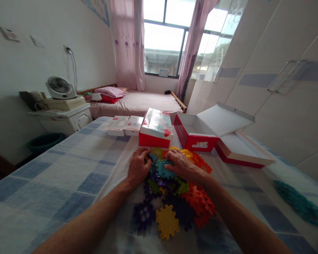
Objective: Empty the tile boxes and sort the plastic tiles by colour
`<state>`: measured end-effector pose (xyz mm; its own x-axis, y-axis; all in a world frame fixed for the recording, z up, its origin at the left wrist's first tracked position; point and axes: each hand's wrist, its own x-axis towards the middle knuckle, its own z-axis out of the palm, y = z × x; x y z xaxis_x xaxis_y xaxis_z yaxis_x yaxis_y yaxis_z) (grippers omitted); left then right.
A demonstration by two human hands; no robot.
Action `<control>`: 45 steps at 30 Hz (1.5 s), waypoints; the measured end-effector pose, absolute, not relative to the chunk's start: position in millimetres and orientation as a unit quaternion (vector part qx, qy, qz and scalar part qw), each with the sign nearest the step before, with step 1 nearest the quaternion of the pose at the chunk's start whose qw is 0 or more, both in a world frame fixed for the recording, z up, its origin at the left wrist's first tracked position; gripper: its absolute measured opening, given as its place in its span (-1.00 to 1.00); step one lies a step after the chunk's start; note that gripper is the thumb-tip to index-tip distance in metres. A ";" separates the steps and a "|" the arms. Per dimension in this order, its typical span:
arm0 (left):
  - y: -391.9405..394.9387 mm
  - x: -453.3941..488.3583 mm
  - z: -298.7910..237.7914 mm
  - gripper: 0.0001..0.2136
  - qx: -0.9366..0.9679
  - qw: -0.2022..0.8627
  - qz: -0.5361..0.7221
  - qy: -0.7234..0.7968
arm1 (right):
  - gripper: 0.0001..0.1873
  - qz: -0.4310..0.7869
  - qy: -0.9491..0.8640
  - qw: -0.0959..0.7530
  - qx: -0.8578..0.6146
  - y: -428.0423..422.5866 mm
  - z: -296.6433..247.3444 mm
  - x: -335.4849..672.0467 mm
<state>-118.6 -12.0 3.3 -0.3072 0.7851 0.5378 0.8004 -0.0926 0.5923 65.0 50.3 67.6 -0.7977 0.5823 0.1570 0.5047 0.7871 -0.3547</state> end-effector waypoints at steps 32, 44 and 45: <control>-7.8 -131.6 -2.5 -0.70 -0.617 -0.018 -0.428 -0.660 | -0.60 0.625 -0.508 0.462 -0.370 38.3 47.6 145.6; -22.6 -111.5 15.7 -0.74 -0.667 -0.007 -0.464 -0.583 | -0.59 0.630 -0.513 0.439 -0.384 28.4 47.0 127.6; -25.7 -108.4 18.0 -0.72 -0.684 -0.012 -0.464 -0.562 | -0.60 0.628 -0.519 0.433 -0.385 29.2 49.2 125.4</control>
<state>-108.4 -25.7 18.0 -0.0631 0.7813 0.6209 0.7582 -0.3670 0.5389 125.4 29.2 49.2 -0.3287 0.9438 -0.0345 -0.1446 -0.0864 -0.9857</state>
